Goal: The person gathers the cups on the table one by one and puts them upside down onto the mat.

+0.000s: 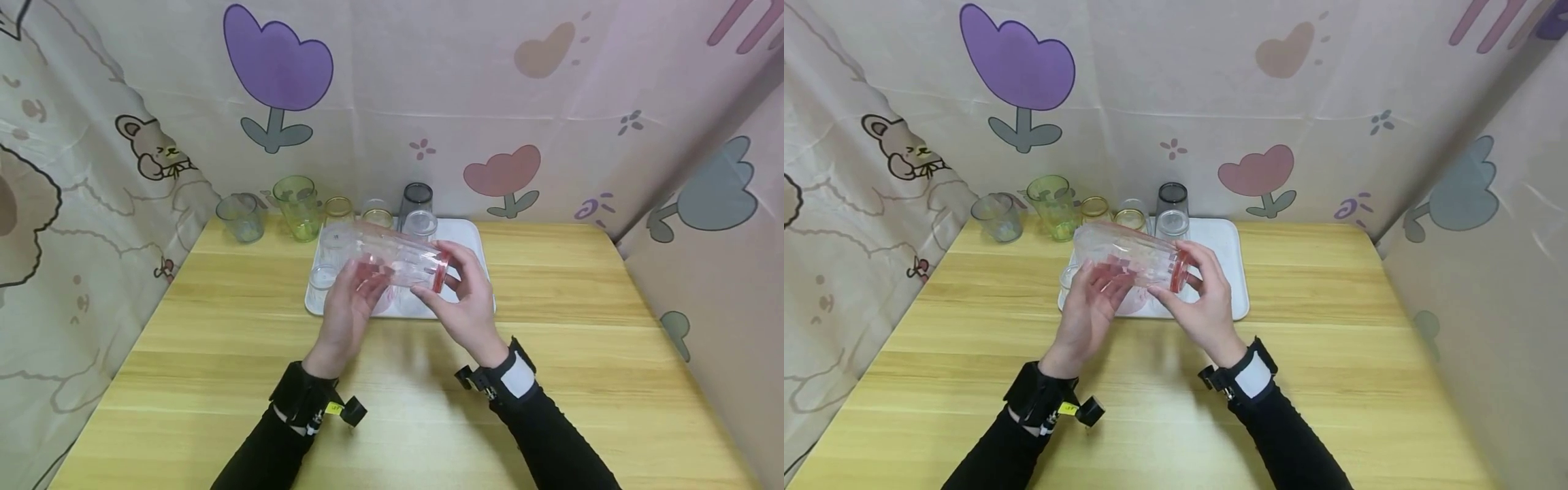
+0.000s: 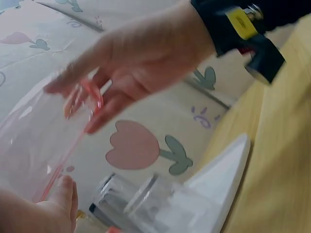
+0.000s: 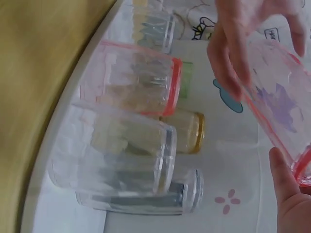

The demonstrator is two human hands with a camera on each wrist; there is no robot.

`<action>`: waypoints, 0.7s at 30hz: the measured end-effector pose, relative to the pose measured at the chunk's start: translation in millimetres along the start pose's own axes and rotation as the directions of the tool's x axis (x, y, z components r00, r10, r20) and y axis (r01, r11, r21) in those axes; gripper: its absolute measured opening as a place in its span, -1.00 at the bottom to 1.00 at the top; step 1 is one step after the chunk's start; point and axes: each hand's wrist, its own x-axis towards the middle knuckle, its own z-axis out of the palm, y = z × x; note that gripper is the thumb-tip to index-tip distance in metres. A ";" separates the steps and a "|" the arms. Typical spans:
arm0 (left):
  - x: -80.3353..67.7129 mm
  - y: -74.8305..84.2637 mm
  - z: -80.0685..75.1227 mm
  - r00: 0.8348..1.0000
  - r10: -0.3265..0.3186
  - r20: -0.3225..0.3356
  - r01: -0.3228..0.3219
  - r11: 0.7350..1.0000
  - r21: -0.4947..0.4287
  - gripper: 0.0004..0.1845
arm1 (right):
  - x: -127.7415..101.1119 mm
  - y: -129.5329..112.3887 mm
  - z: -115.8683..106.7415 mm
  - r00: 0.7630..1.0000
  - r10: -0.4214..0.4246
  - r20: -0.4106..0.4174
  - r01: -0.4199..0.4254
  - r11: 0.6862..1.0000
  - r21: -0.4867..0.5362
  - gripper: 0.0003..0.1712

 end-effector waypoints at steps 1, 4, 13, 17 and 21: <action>-0.4 0.9 -2.4 1.000 0.010 0.003 -0.010 1.000 0.011 -0.67 | 0.9 0.6 -2.0 1.000 -0.008 -0.008 0.008 1.000 0.011 -0.10; -1.6 5.9 -11.3 0.997 0.073 -0.011 -0.071 0.991 0.112 -0.57 | 5.0 1.1 -8.6 0.999 -0.028 -0.038 0.030 0.999 0.034 -0.15; 7.3 29.0 -56.0 0.918 0.378 -0.120 -0.238 0.767 0.595 -0.47 | 28.9 -1.5 -41.1 0.985 -0.030 -0.173 0.038 0.998 0.044 -0.20; 13.2 38.6 -86.6 0.897 0.372 -0.240 -0.102 0.702 0.705 -0.47 | 44.0 -4.2 -58.7 0.973 -0.006 -0.229 0.012 1.000 0.028 -0.22; 15.4 46.8 -115.9 0.897 0.265 -0.353 0.113 0.634 0.765 -0.47 | 57.2 -3.1 -76.1 0.966 0.026 -0.256 -0.052 0.994 -0.099 -0.24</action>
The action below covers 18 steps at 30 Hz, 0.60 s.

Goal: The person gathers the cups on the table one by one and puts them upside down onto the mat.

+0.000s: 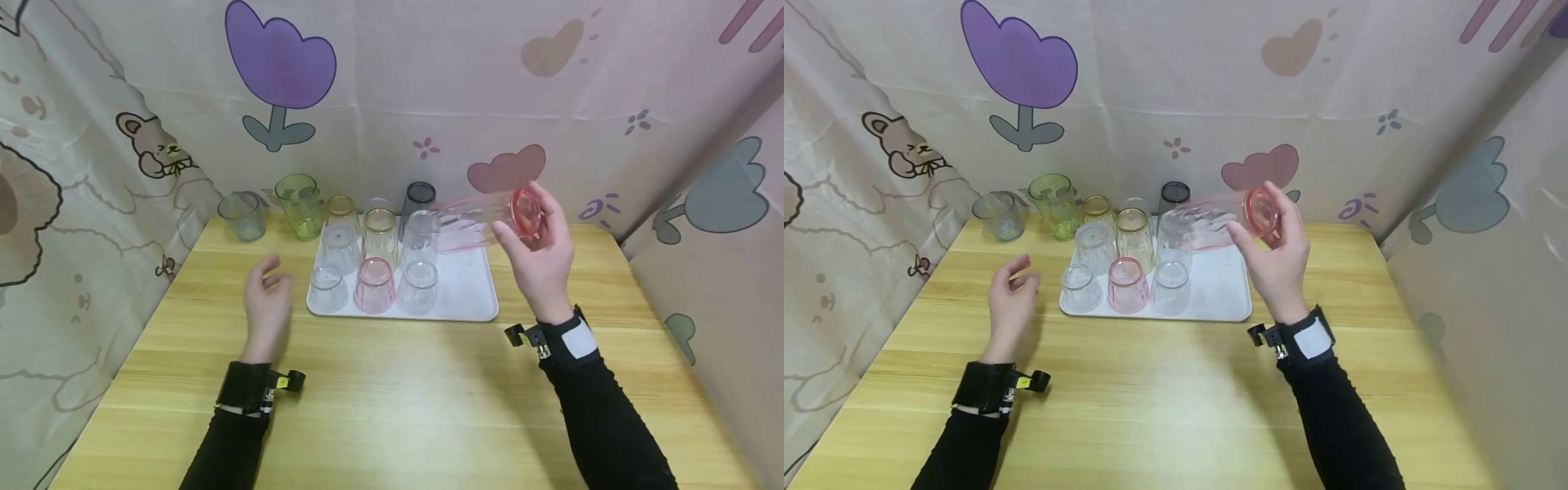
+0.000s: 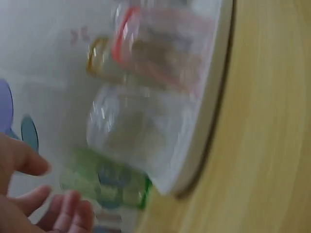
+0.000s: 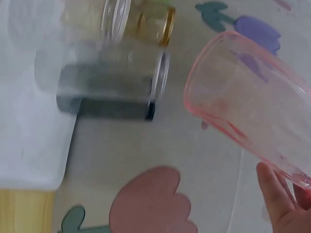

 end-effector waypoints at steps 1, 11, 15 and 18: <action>3.6 -3.6 -3.4 1.000 -0.023 0.017 0.022 0.999 0.041 -0.47 | 4.1 1.7 -3.5 1.000 0.006 -0.002 -0.006 0.999 -0.053 -0.25; 24.3 -32.8 -10.1 0.947 -0.115 0.300 0.001 0.935 0.355 -0.48 | 40.2 43.1 -23.8 0.991 0.101 0.088 -0.056 0.908 -0.415 -0.25; 24.6 -37.7 -3.1 0.936 -0.102 0.336 -0.042 0.918 0.395 -0.53 | 50.9 68.8 -23.3 0.974 0.174 0.145 -0.079 0.860 -0.504 -0.23; 23.9 -38.2 1.8 0.937 -0.080 0.341 -0.070 0.912 0.405 -0.57 | 58.7 84.8 -19.0 0.959 0.210 0.191 -0.073 0.833 -0.548 -0.22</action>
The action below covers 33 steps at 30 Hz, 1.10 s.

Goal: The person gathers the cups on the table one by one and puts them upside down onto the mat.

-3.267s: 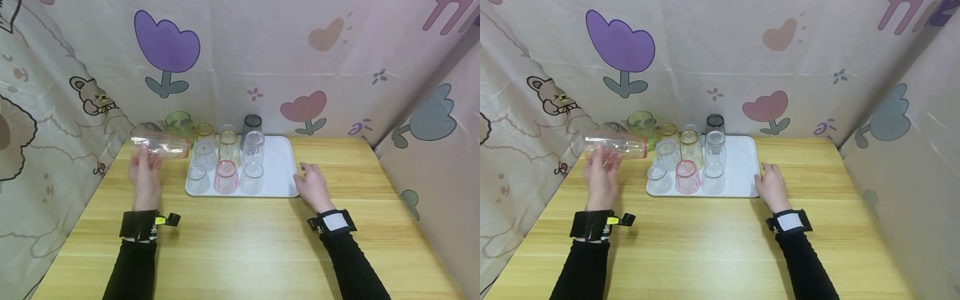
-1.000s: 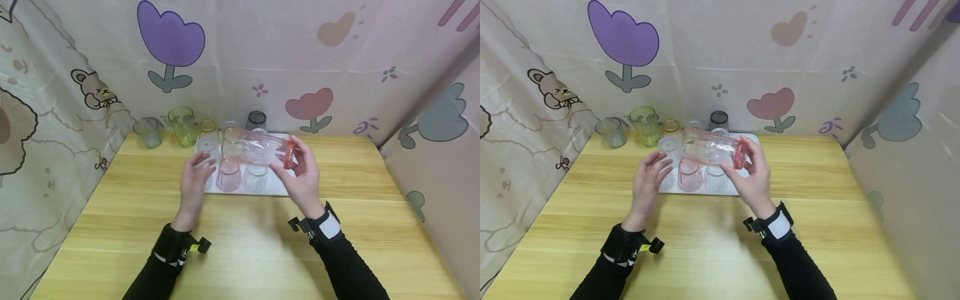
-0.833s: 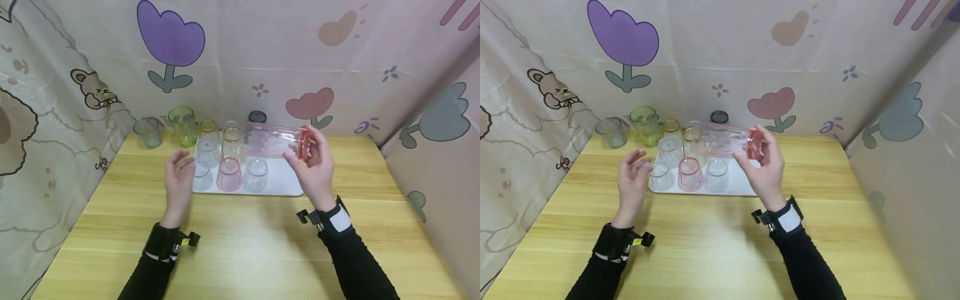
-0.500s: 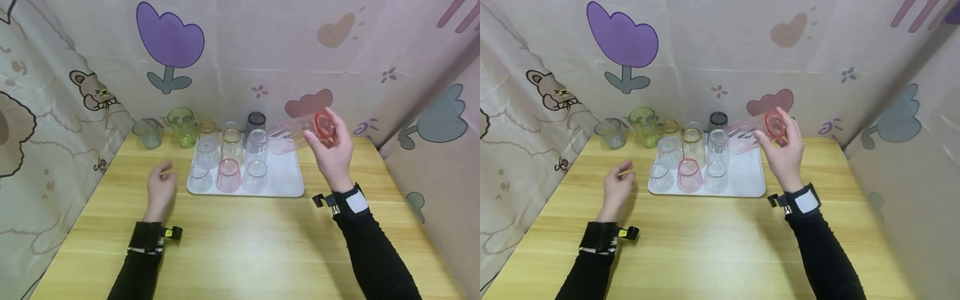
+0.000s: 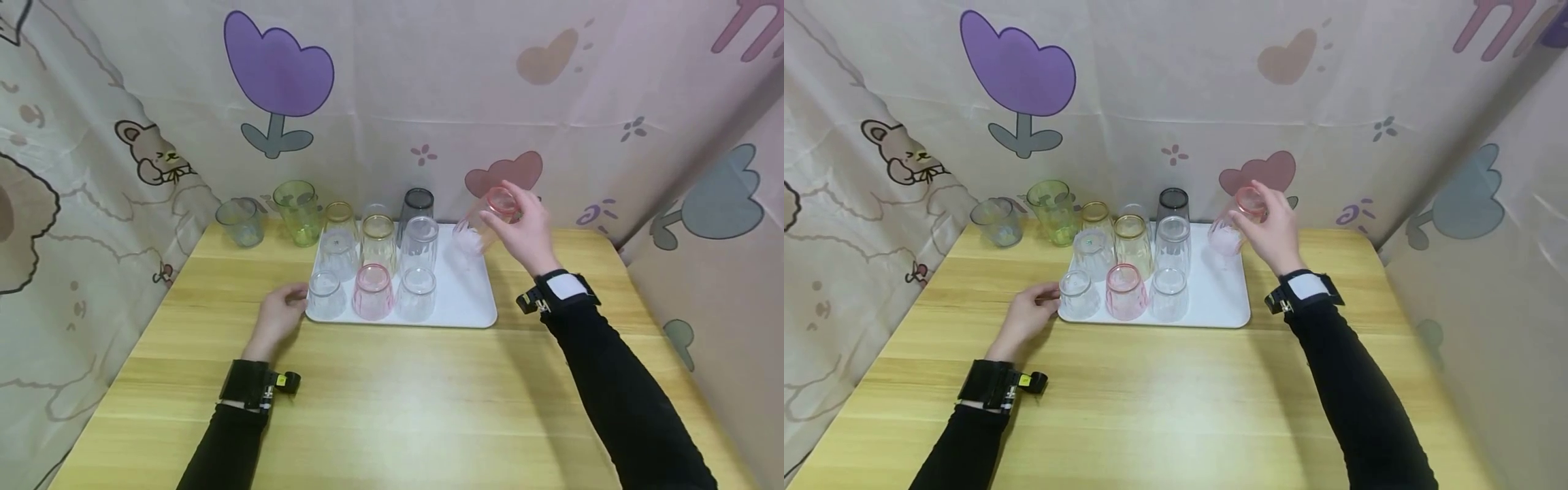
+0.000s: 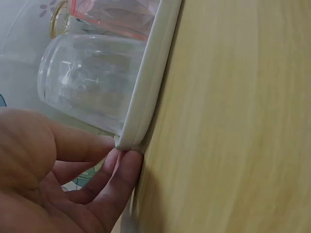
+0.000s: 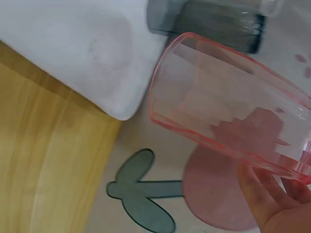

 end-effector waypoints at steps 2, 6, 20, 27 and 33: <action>-0.2 0.8 2.1 1.000 0.005 -0.007 -0.005 1.000 0.012 -0.58 | 6.9 4.8 7.6 0.999 0.006 0.041 -0.006 1.000 -0.015 -0.22; 0.4 0.5 4.0 1.000 0.000 -0.013 0.001 1.000 0.017 -0.58 | 19.3 9.1 23.1 0.993 0.033 0.117 -0.030 0.999 -0.028 -0.21; -0.9 -2.8 9.5 0.999 -0.003 -0.046 0.004 1.000 0.008 -0.59 | 35.8 19.1 64.4 0.971 0.068 0.228 -0.058 0.997 -0.049 -0.16; -3.7 -2.4 12.8 0.998 0.001 -0.056 0.000 1.000 0.014 -0.59 | 36.3 21.0 70.0 0.965 0.059 0.256 -0.039 0.996 -0.083 -0.14; -1.4 -0.3 9.2 0.998 0.000 -0.061 0.002 1.000 0.020 -0.59 | 38.9 19.3 71.3 0.955 0.079 0.285 -0.055 0.994 -0.091 -0.11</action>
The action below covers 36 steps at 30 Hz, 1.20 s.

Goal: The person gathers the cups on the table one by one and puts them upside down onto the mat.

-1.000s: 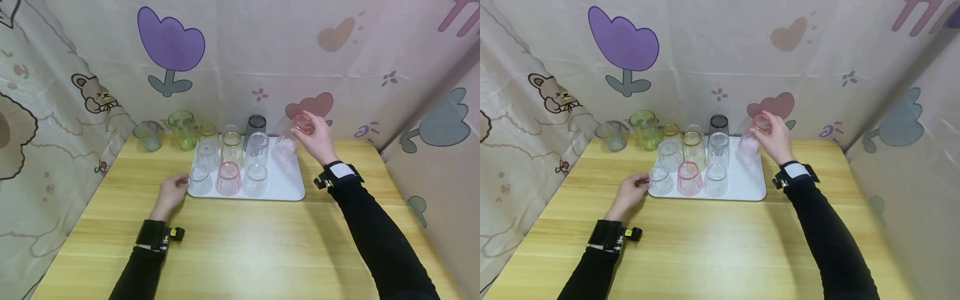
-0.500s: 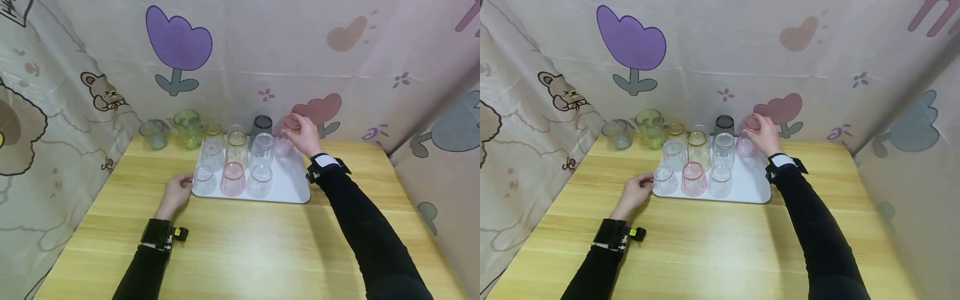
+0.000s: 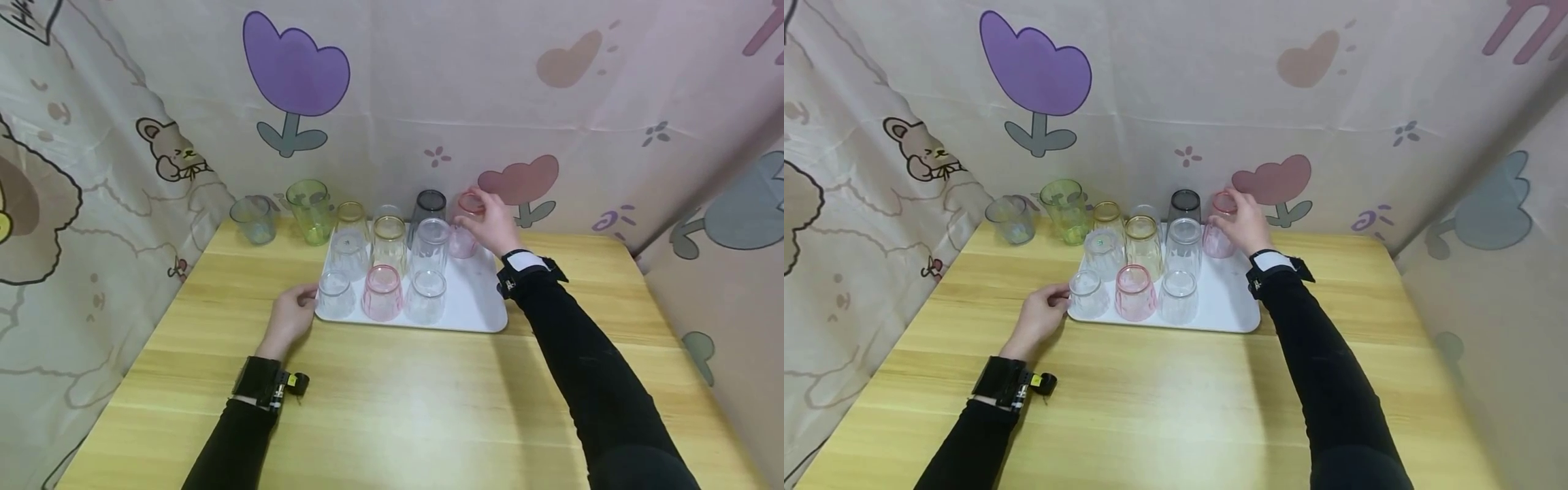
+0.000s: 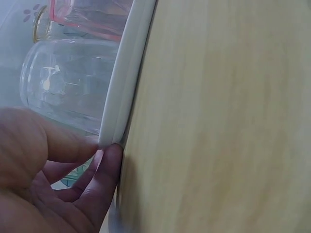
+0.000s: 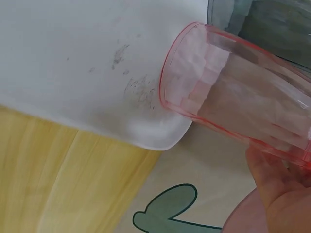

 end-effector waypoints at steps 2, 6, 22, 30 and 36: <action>-0.9 -0.3 -0.1 1.000 -0.005 0.009 0.005 1.000 0.001 -0.58 | -1.4 -1.3 -0.6 1.000 0.012 0.013 -0.012 1.000 -0.003 -0.11; -0.5 0.3 -1.4 1.000 0.001 0.015 -0.001 1.000 -0.006 -0.59 | -2.0 -5.5 -1.8 0.999 0.027 0.020 -0.027 0.999 -0.020 -0.11; 8.2 4.7 -16.3 1.000 0.015 0.021 -0.015 0.999 -0.036 -0.55 | -45.6 -21.4 -30.9 0.991 -0.041 -0.131 0.049 0.997 0.059 -0.13; 27.3 6.9 -28.1 0.984 0.066 -0.163 -0.090 0.985 -0.147 -0.45 | -95.5 -14.3 -27.5 0.994 0.008 -0.108 -0.005 1.000 0.027 -0.15; 50.4 13.2 -37.8 0.974 0.119 -0.193 -0.155 0.971 -0.182 -0.32 | -125.3 -3.9 -14.0 0.994 0.108 -0.006 -0.108 0.992 -0.071 -0.17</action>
